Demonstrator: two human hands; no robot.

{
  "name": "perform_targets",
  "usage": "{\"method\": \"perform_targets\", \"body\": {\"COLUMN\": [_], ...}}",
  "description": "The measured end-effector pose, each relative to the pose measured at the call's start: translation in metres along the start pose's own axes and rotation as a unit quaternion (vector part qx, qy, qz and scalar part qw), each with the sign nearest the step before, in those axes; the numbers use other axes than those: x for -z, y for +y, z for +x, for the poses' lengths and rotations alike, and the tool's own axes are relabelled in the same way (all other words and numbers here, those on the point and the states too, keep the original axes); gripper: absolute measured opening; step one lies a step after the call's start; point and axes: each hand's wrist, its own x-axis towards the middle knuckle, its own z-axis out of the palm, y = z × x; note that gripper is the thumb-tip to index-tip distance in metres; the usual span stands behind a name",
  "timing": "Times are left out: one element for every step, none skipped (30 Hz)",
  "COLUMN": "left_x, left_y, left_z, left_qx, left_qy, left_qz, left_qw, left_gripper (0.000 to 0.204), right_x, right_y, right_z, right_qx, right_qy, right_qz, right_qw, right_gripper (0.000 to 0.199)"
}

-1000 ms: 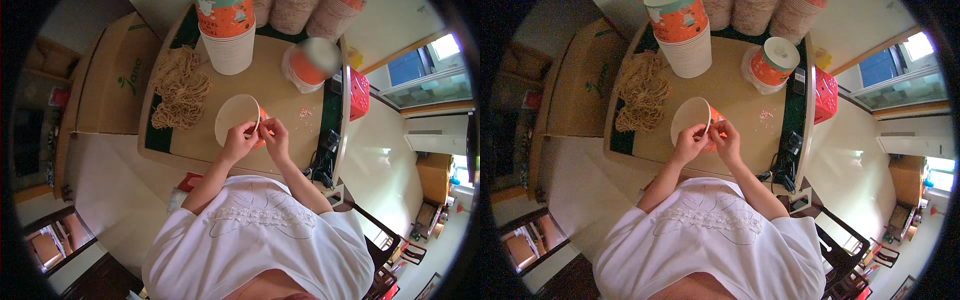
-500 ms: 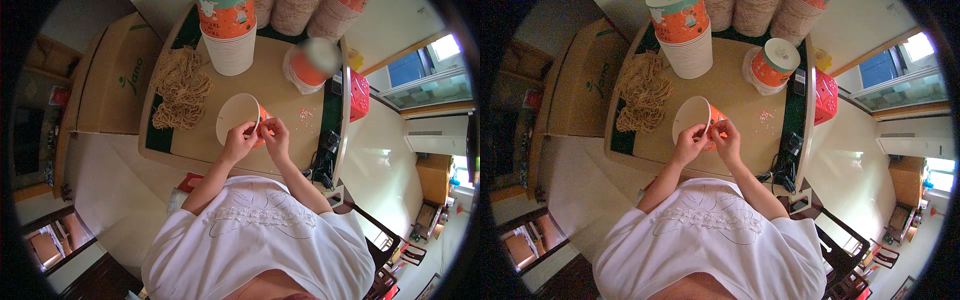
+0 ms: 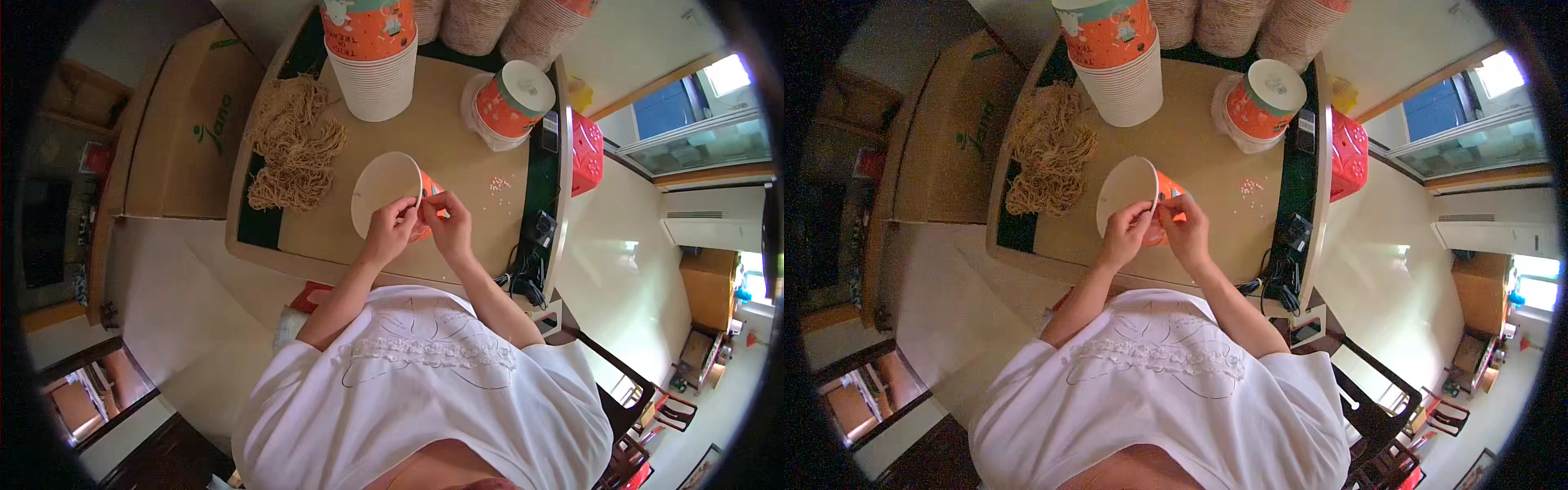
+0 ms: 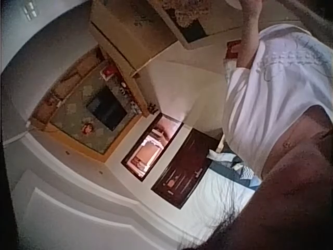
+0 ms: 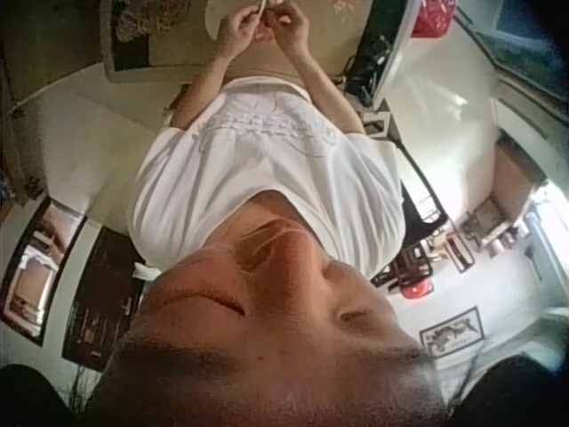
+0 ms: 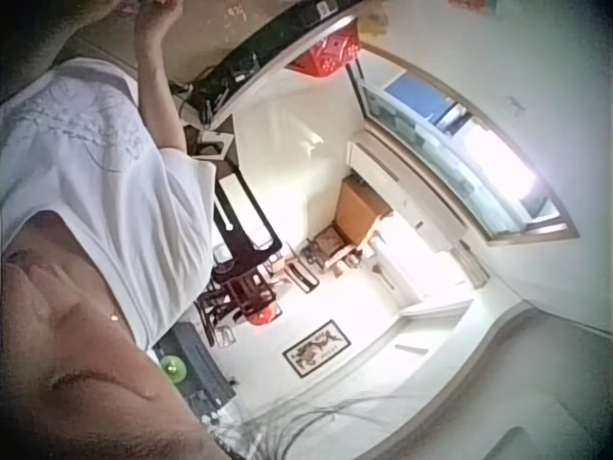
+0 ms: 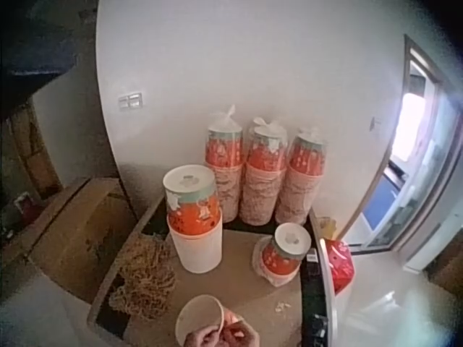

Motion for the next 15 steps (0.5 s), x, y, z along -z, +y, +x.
{"method": "perform_targets", "body": {"left_x": [0.0, 0.0, 0.0, 0.001, 0.001, 0.002, 0.001, 0.001, 0.001, 0.001, 0.001, 0.0, -0.001, -0.002, -0.003], "left_y": [-0.002, -0.003, -0.004, -0.006, -0.008, -0.009, -0.01, -0.011, -0.012, -0.013, -0.014, -0.014, -0.014, -0.013, -0.012], "left_z": [0.0, 0.0, 0.001, 0.002, 0.002, 0.002, 0.003, 0.003, 0.004, 0.004, 0.005, 0.005, 0.005, 0.005, 0.006], "left_qx": [0.0, -0.017, -0.035, -0.036, -0.028, -0.02, -0.02, -0.022, -0.024, -0.024, -0.022, -0.02, -0.02, -0.026, -0.032], "left_qy": [0.0, 0.006, 0.011, 0.011, 0.008, 0.005, 0.005, 0.005, 0.005, 0.005, 0.005, 0.004, 0.004, 0.008, 0.013], "left_qz": [0.0, -0.011, -0.021, -0.022, 0.002, 0.025, 0.025, 0.016, 0.008, 0.008, 0.009, 0.01, 0.01, 0.015, 0.021], "left_qw": [1.0, 1.0, 0.999, 0.999, 1.0, 0.999, 0.999, 1.0, 1.0, 1.0, 1.0, 1.0, 1.0, 1.0, 0.999], "left_gripper": [0.019, 0.019, 0.019, 0.019, 0.018, 0.018, 0.018, 0.017, 0.016, 0.016, 0.016, 0.016, 0.016, 0.015, 0.015], "right_x": [0.001, 0.001, 0.002, 0.004, 0.005, 0.006, 0.007, 0.008, 0.008, 0.009, 0.009, 0.009, 0.01, 0.01, 0.011], "right_y": [-0.003, -0.007, -0.009, -0.008, -0.006, -0.003, -0.001, 0.002, 0.002, 0.002, 0.001, 0.0, 0.001, 0.002, 0.004], "right_z": [0.0, 0.0, 0.0, 0.0, -0.001, -0.001, -0.002, -0.002, -0.002, -0.002, -0.002, -0.002, -0.002, -0.002, -0.002], "right_qx": [0.0, 0.005, 0.011, 0.011, 0.005, -0.001, -0.001, -0.012, -0.023, -0.023, -0.038, -0.052, -0.052, -0.041, -0.031], "right_qy": [0.0, -0.004, -0.007, -0.007, -0.01, -0.015, -0.015, -0.018, -0.021, -0.022, -0.02, -0.018, -0.018, -0.012, -0.007], "right_qz": [0.0, -0.01, -0.02, -0.02, -0.013, -0.005, -0.005, 0.01, 0.026, 0.026, 0.035, 0.045, 0.045, 0.031, 0.017], "right_qw": [1.0, 1.0, 1.0, 1.0, 1.0, 1.0, 1.0, 1.0, 0.999, 0.999, 0.998, 0.997, 0.997, 0.999, 0.999], "right_gripper": [0.004, 0.005, 0.005, 0.005, 0.006, 0.007, 0.007, 0.008, 0.008, 0.008, 0.008, 0.009, 0.009, 0.008, 0.008]}}
